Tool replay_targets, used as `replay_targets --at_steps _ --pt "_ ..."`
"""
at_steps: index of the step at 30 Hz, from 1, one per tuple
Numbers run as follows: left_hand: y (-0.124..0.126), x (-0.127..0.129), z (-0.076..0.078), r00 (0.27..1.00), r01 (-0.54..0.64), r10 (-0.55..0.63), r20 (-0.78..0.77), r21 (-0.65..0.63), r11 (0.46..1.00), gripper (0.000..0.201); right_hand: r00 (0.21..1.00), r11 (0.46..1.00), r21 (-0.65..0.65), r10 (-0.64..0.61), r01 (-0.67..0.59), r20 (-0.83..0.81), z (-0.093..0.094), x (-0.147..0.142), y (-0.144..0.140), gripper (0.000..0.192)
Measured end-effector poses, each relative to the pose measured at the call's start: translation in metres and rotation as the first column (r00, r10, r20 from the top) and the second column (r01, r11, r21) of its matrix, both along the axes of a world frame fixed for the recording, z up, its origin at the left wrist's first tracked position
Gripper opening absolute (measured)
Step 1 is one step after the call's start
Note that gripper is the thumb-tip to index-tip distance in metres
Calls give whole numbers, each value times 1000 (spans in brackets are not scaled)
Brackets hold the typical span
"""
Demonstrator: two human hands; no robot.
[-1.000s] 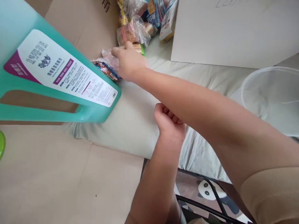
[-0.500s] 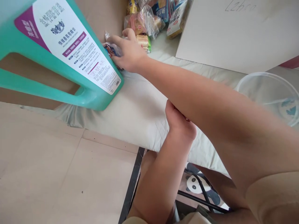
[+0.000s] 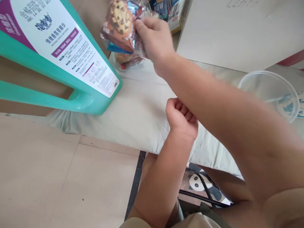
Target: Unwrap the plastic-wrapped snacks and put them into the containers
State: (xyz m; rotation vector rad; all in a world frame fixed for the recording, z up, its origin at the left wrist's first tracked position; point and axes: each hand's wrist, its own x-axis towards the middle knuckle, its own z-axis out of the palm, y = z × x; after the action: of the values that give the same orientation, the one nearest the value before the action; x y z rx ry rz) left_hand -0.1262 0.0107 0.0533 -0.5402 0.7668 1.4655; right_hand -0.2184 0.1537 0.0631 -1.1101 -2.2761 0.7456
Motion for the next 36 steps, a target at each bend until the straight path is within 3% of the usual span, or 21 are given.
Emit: replay_targets --at_steps 1,4,7,10,12,15,18,21,23,26,29,32,34,36 --pt "-2 1 3 999 34 -35 16 31 999 41 997 994 -76 -77 74 -32 4 22 -7 37" --pt "-13 8 10 982 187 -185 -26 164 969 44 981 981 66 -177 182 -79 6 92 -31 44" --pt "-20 17 16 974 202 -175 -143 203 958 51 953 951 65 -298 301 -54 -8 139 -47 39" --pt "-20 27 16 967 102 -53 -251 186 977 56 973 972 39 -230 231 -21 -24 154 -51 22" --pt "-17 33 15 957 84 -29 -288 182 980 56 977 976 55 -210 211 -30 -24 158 -52 33" --pt "-12 39 11 943 110 -42 -331 187 976 52 947 942 107 -312 319 -80 -11 173 -61 42" --pt "-9 42 8 913 190 -100 -395 196 962 52 898 897 137 -388 420 -207 4 203 -79 37" --pt "-9 46 5 852 378 -216 -476 275 884 49 858 850 300 -289 434 -424 9 239 -104 29" --pt "-11 53 3 799 516 -273 -535 377 769 41 822 814 363 -224 453 -523 6 262 -127 26" --pt "-15 69 -3 740 642 -298 -603 499 582 44 773 829 282 -253 483 -581 -3 293 -165 26" --pt "-14 87 -12 664 722 -301 -684 482 496 51 763 887 175 -248 426 -597 -16 328 -197 35" --pt "-7 96 -21 599 761 -312 -737 402 510 52 719 905 12 -330 426 -611 -34 365 -209 25" --pt "-2 97 -27 571 766 -317 -757 351 539 52 653 852 -146 -485 503 -582 -46 384 -206 15" --pt "4 94 -33 567 729 -274 -777 318 606 49 573 772 -307 -625 557 -530 -56 394 -198 12"
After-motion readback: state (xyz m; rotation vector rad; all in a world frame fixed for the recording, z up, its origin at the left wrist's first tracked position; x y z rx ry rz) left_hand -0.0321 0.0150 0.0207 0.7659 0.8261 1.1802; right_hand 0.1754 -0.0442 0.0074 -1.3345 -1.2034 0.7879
